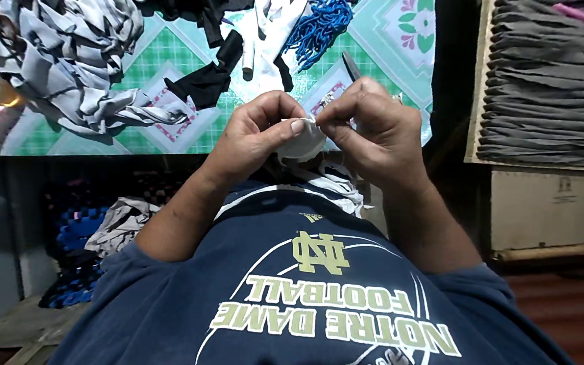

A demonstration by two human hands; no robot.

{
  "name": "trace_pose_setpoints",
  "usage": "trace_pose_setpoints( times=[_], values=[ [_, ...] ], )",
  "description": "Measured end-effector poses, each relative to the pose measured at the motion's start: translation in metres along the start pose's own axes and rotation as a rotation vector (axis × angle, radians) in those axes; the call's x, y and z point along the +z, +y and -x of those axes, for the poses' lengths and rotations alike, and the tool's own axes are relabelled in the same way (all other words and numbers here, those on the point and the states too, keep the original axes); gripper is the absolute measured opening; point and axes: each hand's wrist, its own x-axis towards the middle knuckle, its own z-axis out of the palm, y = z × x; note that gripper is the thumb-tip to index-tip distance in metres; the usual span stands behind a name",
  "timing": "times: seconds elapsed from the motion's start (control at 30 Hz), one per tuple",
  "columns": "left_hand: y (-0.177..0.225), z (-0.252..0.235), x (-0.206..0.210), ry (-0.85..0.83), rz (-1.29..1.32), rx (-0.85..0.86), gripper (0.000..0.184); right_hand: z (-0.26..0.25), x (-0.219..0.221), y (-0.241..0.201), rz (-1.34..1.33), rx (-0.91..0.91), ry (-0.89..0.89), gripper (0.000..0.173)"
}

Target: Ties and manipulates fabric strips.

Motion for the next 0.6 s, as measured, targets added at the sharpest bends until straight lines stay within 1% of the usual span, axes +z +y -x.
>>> trace_pose_setpoints(
  times=[0.07,0.17,0.33,0.6],
  values=[
    [-0.0015,-0.0008,0.0021,0.005,0.004,-0.015,0.008,0.0007,0.0017,0.0004,-0.011,0.016,0.003,0.013],
    [-0.0023,-0.0019,0.0045,0.078,-0.026,-0.028,0.007,0.0009,0.0013,0.0015,0.049,-0.001,0.021,0.012],
    [-0.0036,-0.0005,0.0021,0.121,-0.097,0.013,0.01,0.0008,-0.0028,0.0005,0.194,-0.044,0.033,0.013],
    [-0.0026,0.0007,0.0031,0.159,-0.215,0.071,0.006,0.0016,-0.0026,-0.0009,0.316,-0.075,0.017,0.015]
  ],
)
